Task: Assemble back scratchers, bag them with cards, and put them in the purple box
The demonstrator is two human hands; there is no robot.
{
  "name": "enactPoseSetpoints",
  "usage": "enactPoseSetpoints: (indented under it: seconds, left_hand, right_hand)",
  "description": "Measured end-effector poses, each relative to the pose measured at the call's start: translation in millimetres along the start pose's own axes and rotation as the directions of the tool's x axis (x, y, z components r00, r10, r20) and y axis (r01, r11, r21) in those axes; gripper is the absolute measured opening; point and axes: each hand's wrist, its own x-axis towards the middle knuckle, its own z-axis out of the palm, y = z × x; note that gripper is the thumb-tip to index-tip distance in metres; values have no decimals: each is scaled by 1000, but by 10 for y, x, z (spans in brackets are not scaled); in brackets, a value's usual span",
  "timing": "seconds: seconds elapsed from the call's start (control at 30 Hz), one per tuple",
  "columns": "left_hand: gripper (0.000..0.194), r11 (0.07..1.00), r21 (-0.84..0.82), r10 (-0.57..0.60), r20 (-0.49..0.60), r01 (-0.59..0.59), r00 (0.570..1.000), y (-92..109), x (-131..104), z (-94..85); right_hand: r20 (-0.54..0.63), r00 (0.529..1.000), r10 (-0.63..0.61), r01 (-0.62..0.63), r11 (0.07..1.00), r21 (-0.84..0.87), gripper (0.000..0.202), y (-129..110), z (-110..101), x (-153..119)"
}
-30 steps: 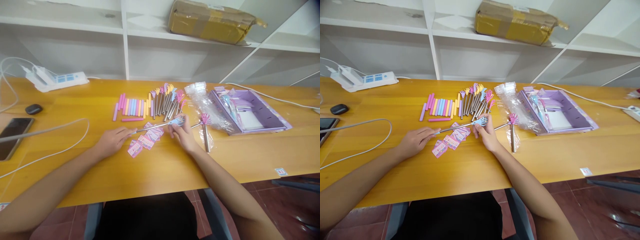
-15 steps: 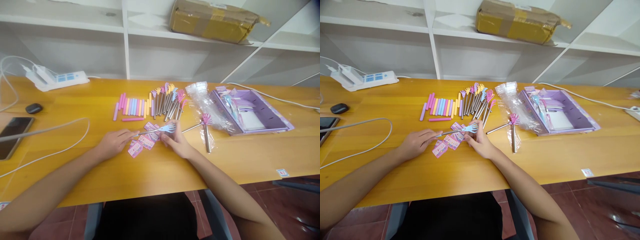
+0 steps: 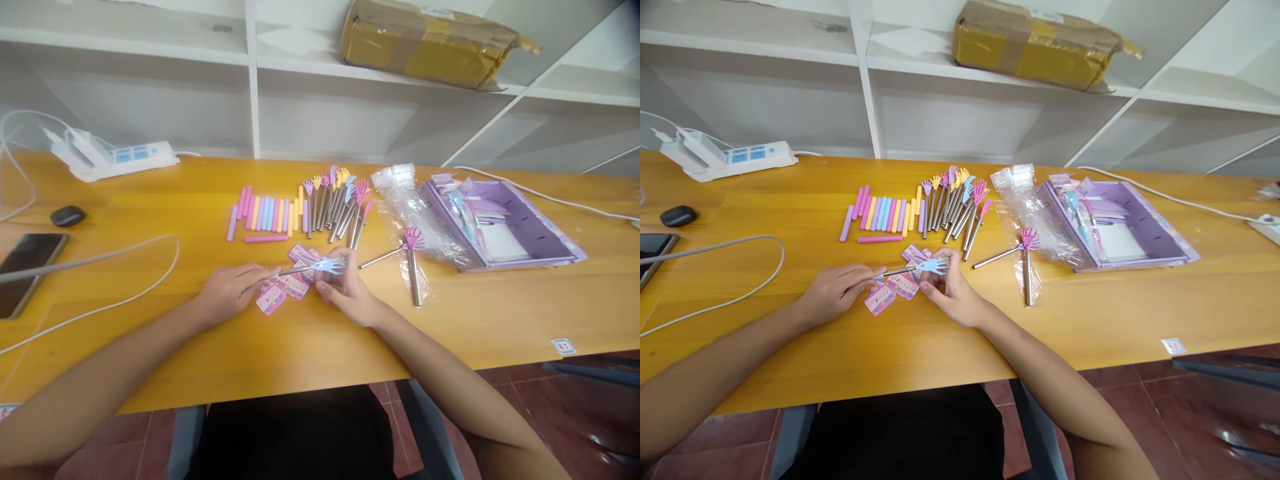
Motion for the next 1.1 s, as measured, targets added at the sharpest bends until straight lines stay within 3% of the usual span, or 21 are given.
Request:
enactPoseSetpoints:
  seconds: [0.83, 1.1]
  left_hand:
    - [34, 996, -87, -33, -13, 32, 999, 117, -18, 42]
    - [31, 993, -104, -48, -27, 45, 998, 144, -11, 37]
  right_hand:
    - [151, 985, -81, 87, 996, -31, 31, 37, 172, -30]
    - [134, 989, -62, 69, 996, -49, 32, 17, 199, -25]
